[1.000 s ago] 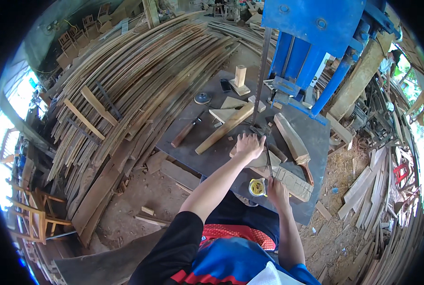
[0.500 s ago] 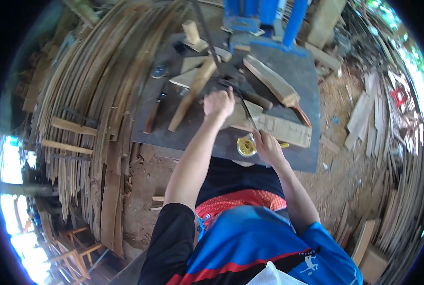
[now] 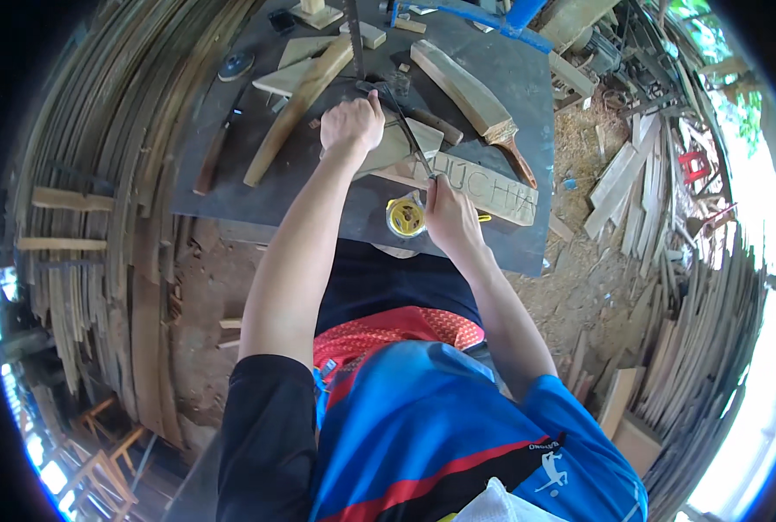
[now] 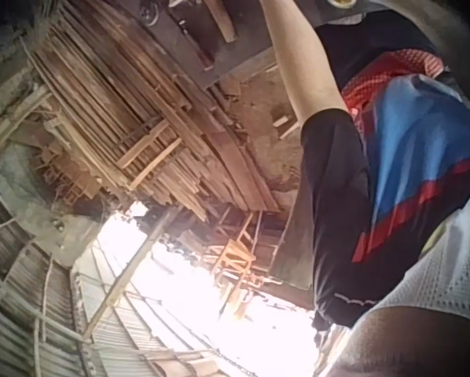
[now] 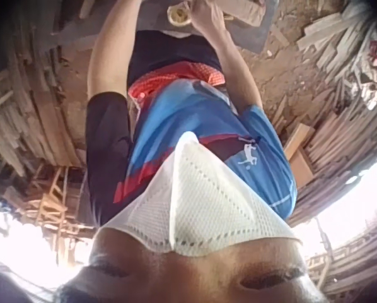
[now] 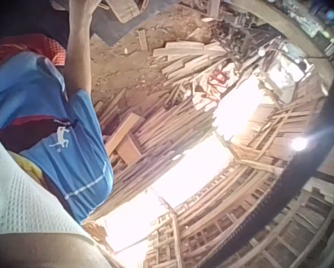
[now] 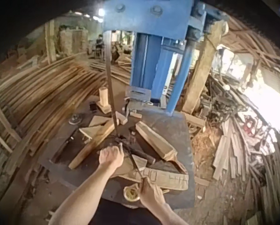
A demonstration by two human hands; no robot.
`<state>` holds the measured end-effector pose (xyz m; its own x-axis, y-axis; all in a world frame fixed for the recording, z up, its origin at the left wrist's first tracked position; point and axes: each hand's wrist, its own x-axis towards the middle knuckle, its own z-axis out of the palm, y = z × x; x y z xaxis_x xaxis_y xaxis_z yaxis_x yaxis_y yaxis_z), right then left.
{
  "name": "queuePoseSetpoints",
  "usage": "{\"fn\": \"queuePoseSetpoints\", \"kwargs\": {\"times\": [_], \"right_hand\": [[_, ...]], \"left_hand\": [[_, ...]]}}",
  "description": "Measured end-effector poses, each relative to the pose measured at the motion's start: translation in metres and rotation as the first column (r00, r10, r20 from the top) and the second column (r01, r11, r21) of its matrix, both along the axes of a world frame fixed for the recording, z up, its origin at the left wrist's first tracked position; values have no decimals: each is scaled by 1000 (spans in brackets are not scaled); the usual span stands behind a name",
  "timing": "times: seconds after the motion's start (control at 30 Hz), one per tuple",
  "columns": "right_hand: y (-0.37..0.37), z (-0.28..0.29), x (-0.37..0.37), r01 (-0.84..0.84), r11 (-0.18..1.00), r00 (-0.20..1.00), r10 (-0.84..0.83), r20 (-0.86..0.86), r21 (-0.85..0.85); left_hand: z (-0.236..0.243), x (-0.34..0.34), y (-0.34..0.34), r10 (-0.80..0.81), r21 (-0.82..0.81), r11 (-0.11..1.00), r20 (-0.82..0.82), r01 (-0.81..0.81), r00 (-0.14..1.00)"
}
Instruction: The person uses a hand saw to cut small pieces of wood on a workbench. They position the wood, saw through it, and move the cut piece aside. The person repeats this process with another piece of wood, sawing it and placing the cut section on the table.
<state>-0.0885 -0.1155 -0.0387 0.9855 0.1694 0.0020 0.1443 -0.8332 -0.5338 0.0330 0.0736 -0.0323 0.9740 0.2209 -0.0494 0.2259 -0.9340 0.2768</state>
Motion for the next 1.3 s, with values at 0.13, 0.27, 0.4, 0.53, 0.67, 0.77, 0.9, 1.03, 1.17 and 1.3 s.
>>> {"fn": "queuePoseSetpoints", "kwargs": {"times": [0.13, 0.27, 0.4, 0.53, 0.67, 0.77, 0.9, 1.03, 1.17, 1.3], "right_hand": [[1, 1, 2, -11, 997, 1000, 11, 1, -72], [2, 6, 2, -1, 996, 1000, 4, 26, -91], [0, 2, 7, -42, 987, 997, 52, 62, -153], [7, 11, 13, -60, 975, 998, 54, -33, -215], [5, 10, 13, -48, 979, 997, 34, -76, -196], [3, 7, 10, -78, 980, 995, 64, -82, -182], [5, 3, 7, -59, 982, 993, 39, -111, -179], [1, 0, 5, -94, 989, 994, 87, -71, -114], [-18, -5, -23, -129, 979, 992, 126, -29, -159], [-16, 4, -28, -82, 989, 994, 72, -84, -119]], "left_hand": [[1, -3, -2, 8, -2, 1000, -7, -8, 1000], [4, 0, -1, 26, -40, 999, 24, -25, 999], [1, -1, -2, 0, -34, 999, 37, 2, 999], [4, -3, 3, -20, -65, 998, -10, 19, 1000], [2, -4, 3, 19, -111, 994, -5, -20, 1000], [6, -2, -1, 17, -122, 992, -25, -20, 1000], [-1, -1, 0, -40, -101, 994, 42, 44, 998], [-3, -5, 1, 18, -82, 997, 72, -12, 997], [-4, -5, -5, 58, -83, 995, 141, -46, 988], [4, -7, -3, -7, -113, 994, 59, 14, 998]]}}
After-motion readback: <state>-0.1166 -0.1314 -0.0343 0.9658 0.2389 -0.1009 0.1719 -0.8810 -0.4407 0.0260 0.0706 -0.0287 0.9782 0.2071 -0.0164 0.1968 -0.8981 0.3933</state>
